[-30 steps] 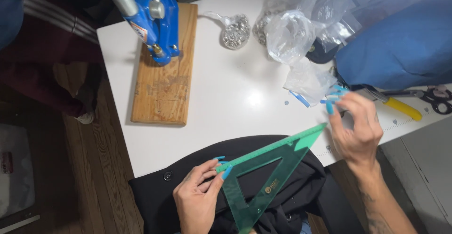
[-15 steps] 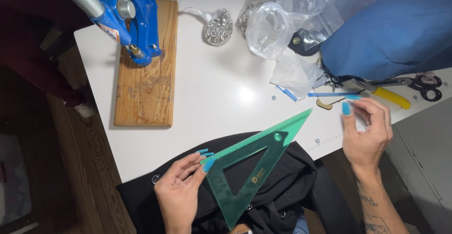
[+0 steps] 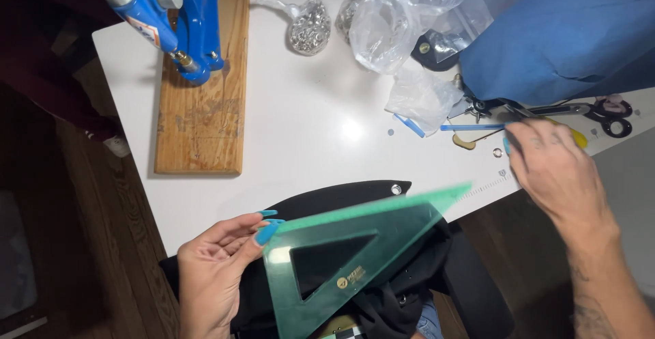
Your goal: Measuring and marking a piece of black leather for hardware placement using a triangular ruler and marking tool
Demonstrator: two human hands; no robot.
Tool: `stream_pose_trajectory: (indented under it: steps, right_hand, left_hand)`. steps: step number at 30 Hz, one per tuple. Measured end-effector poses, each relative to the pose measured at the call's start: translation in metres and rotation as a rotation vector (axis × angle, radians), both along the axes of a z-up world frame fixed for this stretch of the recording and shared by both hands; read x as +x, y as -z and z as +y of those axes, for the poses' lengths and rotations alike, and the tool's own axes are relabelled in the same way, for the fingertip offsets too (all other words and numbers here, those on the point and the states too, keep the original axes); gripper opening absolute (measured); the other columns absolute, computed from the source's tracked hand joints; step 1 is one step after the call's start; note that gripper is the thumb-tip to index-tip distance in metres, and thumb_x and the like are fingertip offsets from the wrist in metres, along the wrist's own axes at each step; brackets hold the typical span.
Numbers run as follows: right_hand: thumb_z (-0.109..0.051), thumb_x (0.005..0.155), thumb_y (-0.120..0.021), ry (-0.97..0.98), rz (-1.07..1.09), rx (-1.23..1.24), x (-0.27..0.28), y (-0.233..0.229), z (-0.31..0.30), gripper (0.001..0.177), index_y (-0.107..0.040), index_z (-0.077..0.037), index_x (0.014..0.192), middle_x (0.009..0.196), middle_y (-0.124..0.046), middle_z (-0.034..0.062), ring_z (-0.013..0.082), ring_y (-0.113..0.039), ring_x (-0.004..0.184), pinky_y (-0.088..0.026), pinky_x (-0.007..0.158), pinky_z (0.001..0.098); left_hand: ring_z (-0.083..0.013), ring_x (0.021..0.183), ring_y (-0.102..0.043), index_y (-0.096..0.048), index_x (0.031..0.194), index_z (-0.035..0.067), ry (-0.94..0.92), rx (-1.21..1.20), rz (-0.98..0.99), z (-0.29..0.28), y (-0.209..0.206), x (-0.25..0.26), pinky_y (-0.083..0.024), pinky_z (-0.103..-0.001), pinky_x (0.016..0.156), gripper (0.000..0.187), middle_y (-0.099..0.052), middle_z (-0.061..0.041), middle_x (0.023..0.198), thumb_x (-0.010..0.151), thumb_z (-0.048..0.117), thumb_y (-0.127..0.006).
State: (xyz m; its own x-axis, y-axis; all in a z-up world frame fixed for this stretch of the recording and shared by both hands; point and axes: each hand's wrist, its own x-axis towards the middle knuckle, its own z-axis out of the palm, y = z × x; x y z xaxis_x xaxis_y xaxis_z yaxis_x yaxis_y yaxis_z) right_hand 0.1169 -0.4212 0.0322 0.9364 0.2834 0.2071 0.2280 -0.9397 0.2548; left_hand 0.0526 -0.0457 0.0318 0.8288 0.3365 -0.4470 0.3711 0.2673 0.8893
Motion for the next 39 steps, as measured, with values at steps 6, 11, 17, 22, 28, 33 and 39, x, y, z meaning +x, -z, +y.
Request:
stream_pose_trajectory:
  steps: [6,11,17,22,28,33,39]
  right_hand:
    - [-0.024,0.080,-0.051,0.008,0.207,-0.422,0.021,-0.011,0.009,0.022,-0.046,-0.017,0.100,0.092,-0.052,-0.0066,0.0109,-0.058,0.080,-0.055,0.049,0.0290]
    - [-0.011,0.083,-0.049,-0.119,0.272,-0.388,0.021,-0.010,0.007,0.014,-0.045,-0.011,0.097,0.088,-0.049,0.0009,0.0165,-0.059,0.074,-0.059,0.052,0.0317]
    - [-0.017,0.087,-0.054,-0.267,-0.115,-0.314,0.003,-0.004,0.011,0.006,-0.053,-0.012,0.091,0.084,-0.054,-0.0021,0.0098,-0.052,0.067,-0.051,0.048,0.0241]
    - [-0.023,0.089,-0.063,-0.032,-0.340,-0.183,-0.015,0.002,-0.032,0.016,-0.065,-0.013,0.101,0.097,-0.066,-0.0009,0.0133,-0.061,0.085,-0.048,0.070,0.0215]
    - [0.010,0.086,-0.064,0.250,-0.406,0.434,-0.031,0.036,-0.103,0.014,-0.057,0.009,0.099,0.093,-0.058,0.0171,0.0278,-0.054,0.075,-0.042,0.074,0.0406]
    - [0.005,0.093,-0.059,0.385,-0.592,0.692,-0.029,0.059,-0.098,0.008,-0.052,0.005,0.097,0.085,-0.054,0.0145,0.0228,-0.052,0.072,-0.042,0.065,0.0344]
    - [-0.029,0.084,-0.050,0.082,-0.603,0.661,-0.036,0.075,-0.035,0.029,-0.044,-0.001,0.087,0.082,-0.047,0.0122,0.0251,-0.047,0.078,-0.034,0.075,0.0353]
  left_hand:
    - [-0.0210,0.072,-0.067,-0.067,0.082,-0.008,0.086,0.041,0.105,-0.007,-0.001,-0.001,-0.054,-0.027,0.071,0.021,-0.070,-0.019,0.080,0.061,-0.007,-0.069]
    - [-0.0179,0.073,-0.066,-0.067,0.087,-0.005,0.090,0.111,0.095,-0.012,0.005,-0.006,-0.054,-0.025,0.071,0.024,-0.071,-0.016,0.084,0.063,-0.004,-0.068]
    - [-0.0189,0.075,-0.067,-0.066,0.089,-0.005,0.053,0.169,0.135,-0.018,0.004,-0.010,-0.055,-0.025,0.074,0.025,-0.069,-0.016,0.081,0.064,-0.003,-0.068]
    - [-0.0178,0.078,-0.066,-0.064,0.092,-0.004,-0.029,0.288,0.063,-0.025,0.016,-0.015,-0.054,-0.025,0.074,0.026,-0.068,-0.016,0.084,0.066,-0.004,-0.066]
    - [-0.0175,0.074,-0.063,-0.062,0.090,-0.008,-0.116,0.387,-0.120,-0.038,0.018,-0.019,-0.053,-0.022,0.076,0.024,-0.065,-0.017,0.079,0.066,-0.011,-0.064]
    - [-0.0167,0.073,-0.063,-0.062,0.090,-0.007,-0.112,0.409,-0.075,-0.043,0.010,-0.019,-0.052,-0.022,0.074,0.022,-0.065,-0.016,0.081,0.068,-0.007,-0.065]
    - [-0.0177,0.072,-0.063,-0.062,0.091,-0.007,-0.127,0.415,-0.037,-0.047,0.004,-0.016,-0.052,-0.022,0.073,0.023,-0.065,-0.016,0.081,0.068,-0.005,-0.066]
